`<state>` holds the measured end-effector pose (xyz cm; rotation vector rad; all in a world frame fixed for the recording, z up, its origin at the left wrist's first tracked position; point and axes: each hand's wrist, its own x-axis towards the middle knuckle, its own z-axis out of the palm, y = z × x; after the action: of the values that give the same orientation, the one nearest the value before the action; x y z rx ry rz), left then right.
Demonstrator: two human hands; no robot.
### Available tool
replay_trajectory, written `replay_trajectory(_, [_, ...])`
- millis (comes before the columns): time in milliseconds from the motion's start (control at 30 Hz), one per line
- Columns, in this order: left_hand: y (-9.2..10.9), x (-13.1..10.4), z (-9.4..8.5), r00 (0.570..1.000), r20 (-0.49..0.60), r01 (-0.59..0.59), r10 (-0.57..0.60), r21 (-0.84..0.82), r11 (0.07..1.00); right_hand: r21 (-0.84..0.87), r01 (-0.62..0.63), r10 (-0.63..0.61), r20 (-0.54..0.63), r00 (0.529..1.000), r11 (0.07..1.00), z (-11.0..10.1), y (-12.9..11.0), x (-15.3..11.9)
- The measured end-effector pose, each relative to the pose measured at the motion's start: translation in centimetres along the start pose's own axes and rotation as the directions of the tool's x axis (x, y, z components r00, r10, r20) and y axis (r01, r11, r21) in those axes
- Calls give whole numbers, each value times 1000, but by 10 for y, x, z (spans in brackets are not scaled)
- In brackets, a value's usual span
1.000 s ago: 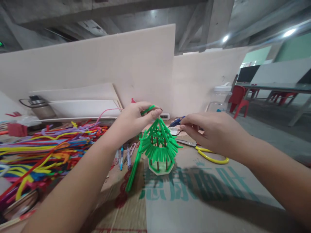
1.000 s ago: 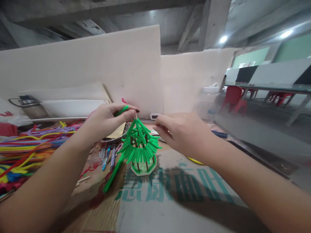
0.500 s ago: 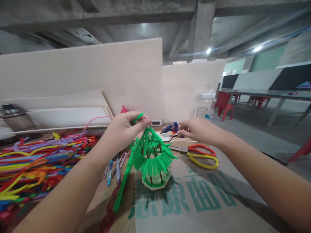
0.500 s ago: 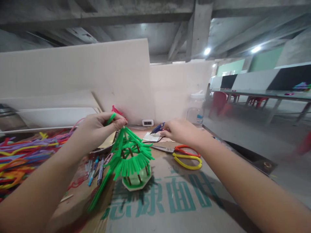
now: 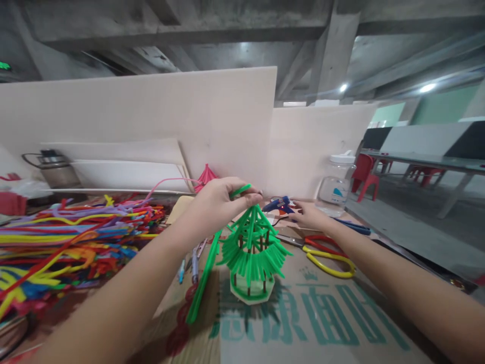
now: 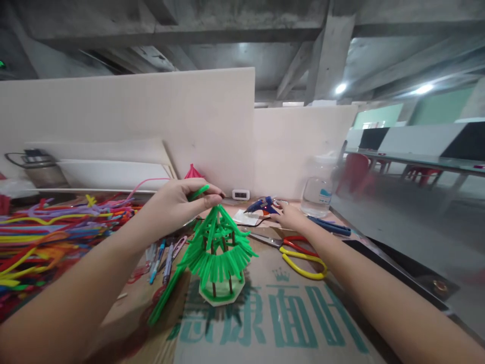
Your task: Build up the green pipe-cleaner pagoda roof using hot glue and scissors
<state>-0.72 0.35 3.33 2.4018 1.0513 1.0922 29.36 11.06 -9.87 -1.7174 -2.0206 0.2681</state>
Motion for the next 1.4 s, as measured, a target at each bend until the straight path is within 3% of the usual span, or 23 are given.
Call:
replay_trajectory(167, [3,-1,2,1000,5,17,-17,8,1000,98,-31,24,73,997,995,17,-5,19])
replay_trajectory(300, [2,0,0,1000,11,11,-11,34,999,145,-135,124,85,989,980,28,-9,25])
replay_trajectory(467, [-1,0,-3,999,-8,-37,37,27,999,270,-190,187,39,982,944,16,-15,14])
replay_trajectory(700, [-7,-1,-8,1000,-3,-30,30,11,999,582,30,32,-96,995,813,-14,-49,-46])
replay_trajectory(800, [-9,1,-11,998,-38,-44,46,38,998,677,246,-120,-229,966,694,-31,-68,-78])
replay_trajectory(1033, [-11,3,-8,1000,-6,-25,26,122,992,543,408,-306,-273,912,734,-47,-101,-124])
replay_trajectory(1233, [-10,4,-4,999,-1,-41,41,144,989,498,402,-310,-260,914,768,-55,-113,-131])
replay_trajectory(1400, [-4,1,-3,998,-9,-62,64,143,988,386,462,-345,-337,876,798,-53,-109,-128])
